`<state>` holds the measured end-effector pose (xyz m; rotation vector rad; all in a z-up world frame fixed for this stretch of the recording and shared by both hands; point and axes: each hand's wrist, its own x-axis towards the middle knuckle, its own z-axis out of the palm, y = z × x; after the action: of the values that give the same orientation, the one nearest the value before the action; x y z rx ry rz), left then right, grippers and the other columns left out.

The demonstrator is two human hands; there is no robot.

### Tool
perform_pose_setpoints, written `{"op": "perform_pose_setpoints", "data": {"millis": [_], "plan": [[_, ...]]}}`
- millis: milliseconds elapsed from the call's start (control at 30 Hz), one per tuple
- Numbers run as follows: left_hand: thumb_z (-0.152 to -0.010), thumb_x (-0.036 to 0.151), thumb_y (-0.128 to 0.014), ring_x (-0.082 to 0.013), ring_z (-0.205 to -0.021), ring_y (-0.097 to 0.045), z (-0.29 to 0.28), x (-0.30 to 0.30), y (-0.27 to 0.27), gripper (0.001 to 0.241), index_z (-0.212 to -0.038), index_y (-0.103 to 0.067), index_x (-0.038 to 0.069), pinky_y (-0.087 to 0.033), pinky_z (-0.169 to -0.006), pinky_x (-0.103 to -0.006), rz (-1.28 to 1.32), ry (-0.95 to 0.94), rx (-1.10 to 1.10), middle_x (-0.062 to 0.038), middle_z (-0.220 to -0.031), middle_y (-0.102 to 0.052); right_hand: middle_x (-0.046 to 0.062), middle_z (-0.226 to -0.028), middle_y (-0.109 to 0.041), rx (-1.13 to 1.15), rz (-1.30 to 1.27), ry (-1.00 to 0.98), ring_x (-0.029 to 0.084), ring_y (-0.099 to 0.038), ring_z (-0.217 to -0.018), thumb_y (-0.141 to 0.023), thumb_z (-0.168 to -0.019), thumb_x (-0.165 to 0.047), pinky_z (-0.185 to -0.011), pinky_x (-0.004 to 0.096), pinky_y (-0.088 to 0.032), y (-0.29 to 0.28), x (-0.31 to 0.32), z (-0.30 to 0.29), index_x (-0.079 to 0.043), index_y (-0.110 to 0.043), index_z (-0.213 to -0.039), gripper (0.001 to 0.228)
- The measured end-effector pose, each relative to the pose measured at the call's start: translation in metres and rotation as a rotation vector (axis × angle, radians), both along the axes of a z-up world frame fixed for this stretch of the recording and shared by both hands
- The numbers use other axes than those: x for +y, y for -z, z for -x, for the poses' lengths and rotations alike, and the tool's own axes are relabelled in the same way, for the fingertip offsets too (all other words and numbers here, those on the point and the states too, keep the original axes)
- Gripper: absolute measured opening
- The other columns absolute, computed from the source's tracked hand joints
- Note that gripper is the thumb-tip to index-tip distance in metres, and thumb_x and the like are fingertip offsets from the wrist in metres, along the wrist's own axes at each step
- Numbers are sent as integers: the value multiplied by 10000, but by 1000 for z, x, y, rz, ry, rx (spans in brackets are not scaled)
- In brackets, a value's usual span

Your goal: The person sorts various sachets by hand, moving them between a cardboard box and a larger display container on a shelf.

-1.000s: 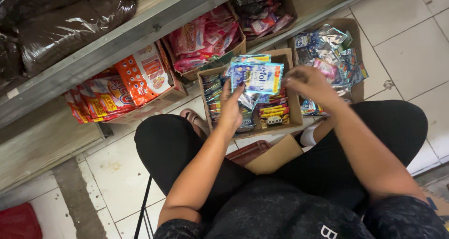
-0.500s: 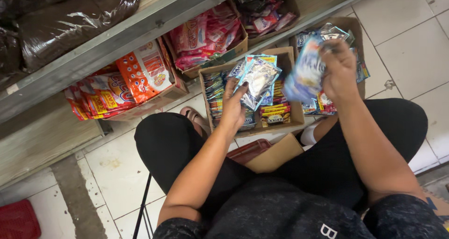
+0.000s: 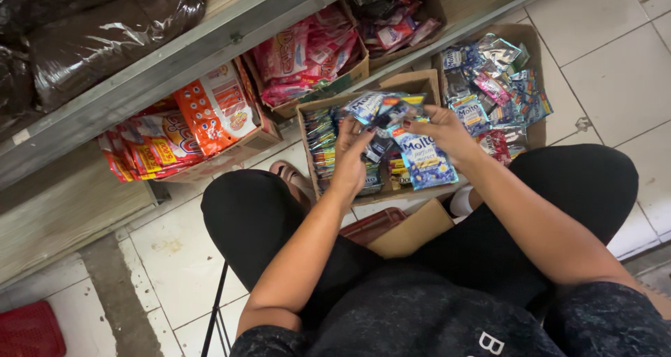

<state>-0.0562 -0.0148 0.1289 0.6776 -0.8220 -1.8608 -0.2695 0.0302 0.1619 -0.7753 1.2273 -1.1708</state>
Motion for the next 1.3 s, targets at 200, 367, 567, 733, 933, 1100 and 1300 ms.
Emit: {"op": "perform_pose_setpoints", "data": {"millis": [200, 367, 567, 733, 933, 1100, 1300], "plan": [[-988, 312, -629, -231, -1155, -638, -10, -13, 3, 415, -1307, -639, 46, -453, -1044, -407, -336, 67, 159, -101, -1224, -703, 96, -1062, -777, -11, -23, 7, 145, -741, -972, -718, -879, 9, -954, 311, -576, 17, 1, 13, 14, -683, -1099, 223], [-1006, 143, -721, -199, -1059, -662, -12, -20, 13, 260, -1237, -689, 28, -508, -976, -372, -207, 156, -38, -118, -1201, -687, 92, -1058, -775, 25, 67, -108, 138, -722, -954, -732, -867, -4, -952, 291, -557, 16, 2, 29, 2, -715, -1103, 236], [-981, -1, -693, -133, -1122, -654, -27, -35, 13, 175, -1153, -716, 8, -532, -980, -302, 397, -8, -273, -19, -1243, -653, 67, -1060, -762, -47, 65, -97, 110, -701, -955, -727, -884, -36, -935, 248, -530, 11, 6, 60, 23, -717, -1178, 300], [-875, -29, -720, -161, -1024, -648, -23, -24, 18, 357, -1227, -672, 3, -530, -919, -313, 203, 155, -208, -71, -1165, -682, 71, -1089, -761, -84, 32, -74, 96, -689, -960, -725, -905, -71, -926, 231, -510, 6, 8, 61, 36, -713, -1204, 318], [-887, 230, -670, -205, -1081, -683, -3, 6, 0, 374, -1231, -635, 85, -524, -999, -390, -394, 354, 243, -63, -1160, -724, 45, -1015, -767, -33, -51, -27, 85, -684, -892, -726, -903, -92, -861, 223, -522, 14, 5, 38, 10, -726, -1126, 245], [-1058, 469, -598, -239, -1064, -670, 5, 14, 8, 464, -1327, -623, 92, -505, -999, -447, -618, 367, 320, -80, -1170, -717, -59, -877, -705, 79, -44, 29, 8, -578, -774, -715, -952, -151, -713, 186, -439, 19, 7, 20, -21, -739, -1065, 174], [-1060, 383, -616, -226, -1116, -675, 5, 8, 10, 427, -1351, -614, 70, -520, -1010, -417, -550, 312, 321, -77, -1240, -705, -93, -726, -540, 256, 54, 91, -4, -405, -674, -705, -1018, -189, -578, 228, -310, 10, 8, 19, -7, -727, -900, 217]]}}
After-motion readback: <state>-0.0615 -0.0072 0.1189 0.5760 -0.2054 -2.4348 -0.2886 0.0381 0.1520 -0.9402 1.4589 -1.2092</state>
